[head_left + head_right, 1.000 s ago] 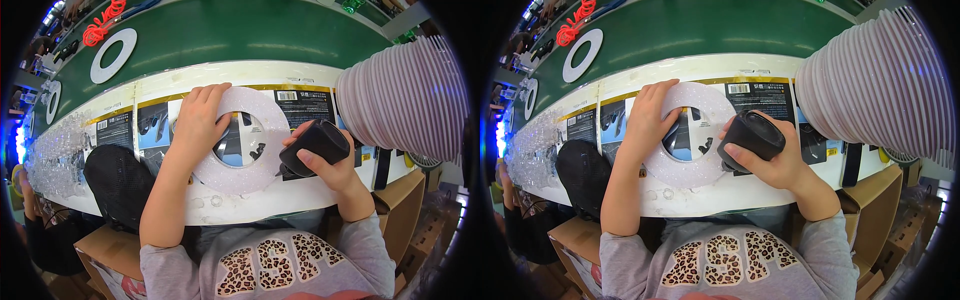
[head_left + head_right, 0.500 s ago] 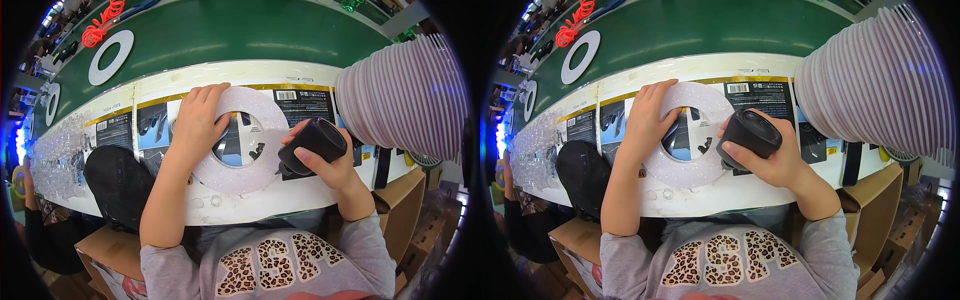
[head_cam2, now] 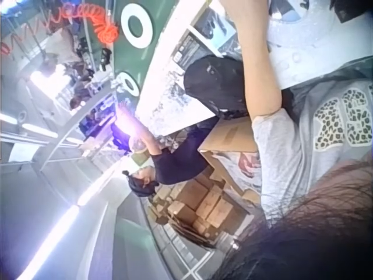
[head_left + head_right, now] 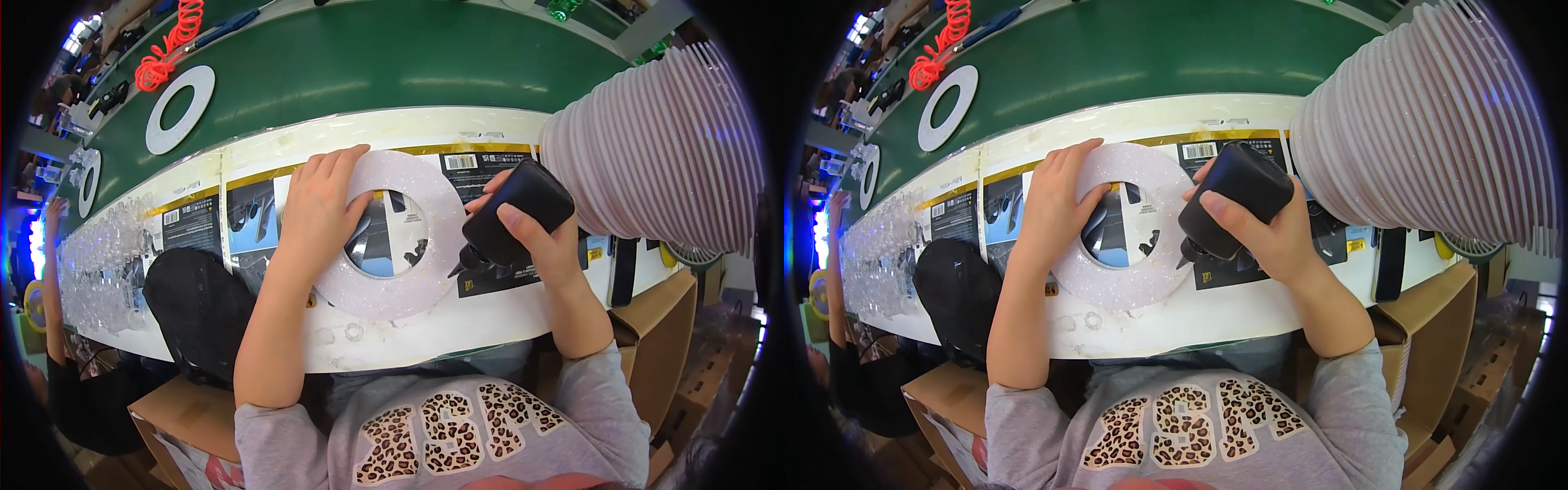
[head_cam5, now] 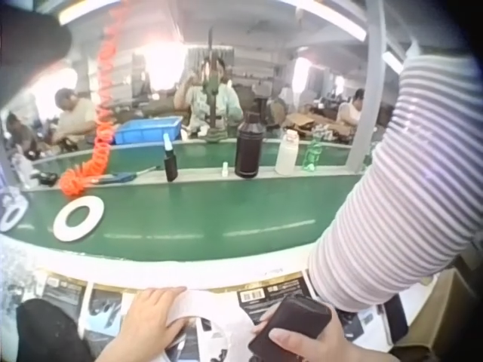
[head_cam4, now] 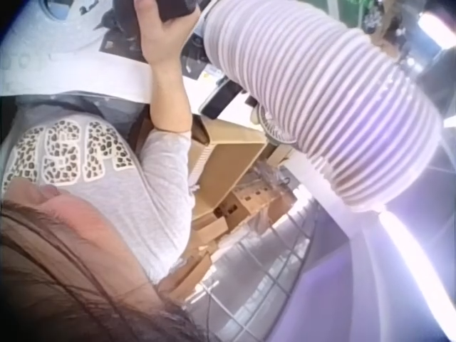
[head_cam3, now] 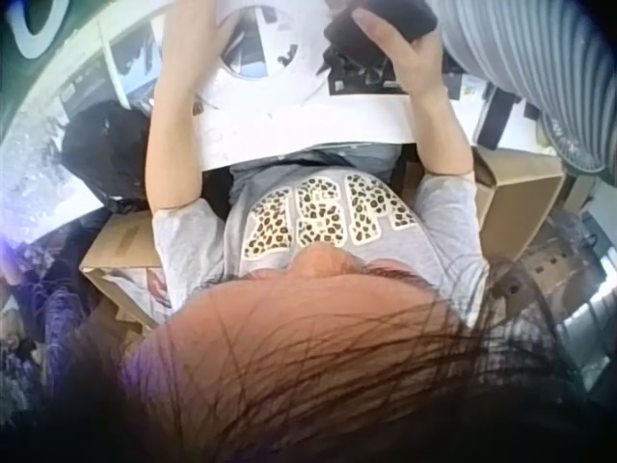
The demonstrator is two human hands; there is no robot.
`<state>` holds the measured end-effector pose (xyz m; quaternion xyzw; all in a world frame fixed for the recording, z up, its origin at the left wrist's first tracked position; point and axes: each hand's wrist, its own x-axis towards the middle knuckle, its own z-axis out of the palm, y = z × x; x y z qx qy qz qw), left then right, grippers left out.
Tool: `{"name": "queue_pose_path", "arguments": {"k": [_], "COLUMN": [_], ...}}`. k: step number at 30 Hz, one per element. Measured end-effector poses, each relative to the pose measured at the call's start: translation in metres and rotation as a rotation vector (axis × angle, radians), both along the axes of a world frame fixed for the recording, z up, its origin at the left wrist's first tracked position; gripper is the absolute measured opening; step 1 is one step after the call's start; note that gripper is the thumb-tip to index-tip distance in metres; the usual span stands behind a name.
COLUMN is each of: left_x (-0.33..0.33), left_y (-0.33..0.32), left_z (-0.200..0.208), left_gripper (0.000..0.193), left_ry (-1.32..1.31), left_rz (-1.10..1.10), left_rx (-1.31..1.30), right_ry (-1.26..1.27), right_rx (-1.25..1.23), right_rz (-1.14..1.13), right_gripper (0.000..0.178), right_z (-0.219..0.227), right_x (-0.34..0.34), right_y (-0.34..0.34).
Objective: Apply glue to a circular plastic light fixture component on a factory assembly line.
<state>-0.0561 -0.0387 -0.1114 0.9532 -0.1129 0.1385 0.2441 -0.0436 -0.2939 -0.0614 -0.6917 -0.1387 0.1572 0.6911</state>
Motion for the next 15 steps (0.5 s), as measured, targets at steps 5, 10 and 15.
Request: {"name": "queue_pose_path", "arguments": {"k": [5,10,15], "left_x": [-0.0003,-0.0006,-0.0018], "left_y": [0.0013,-0.0003,-0.0006], "left_z": [0.001,0.0033,0.0021], "left_gripper": [0.052,0.052,0.051], "left_ry": [-0.012,0.014,0.014], "left_rz": [0.019,0.039,0.029], "left_rx": [0.026,-0.006,-0.022], "right_ry": [-0.079,-0.115,-0.161], "right_rx": [-0.002,-0.048,-0.082], "right_rz": [-0.086,-0.024,0.039], "right_gripper": [0.028,0.025,0.024], "right_z": [0.0015,0.0042,0.003], "right_x": [0.0008,-0.001,-0.0026], "right_y": [0.0003,-0.0035,-0.0028]}}
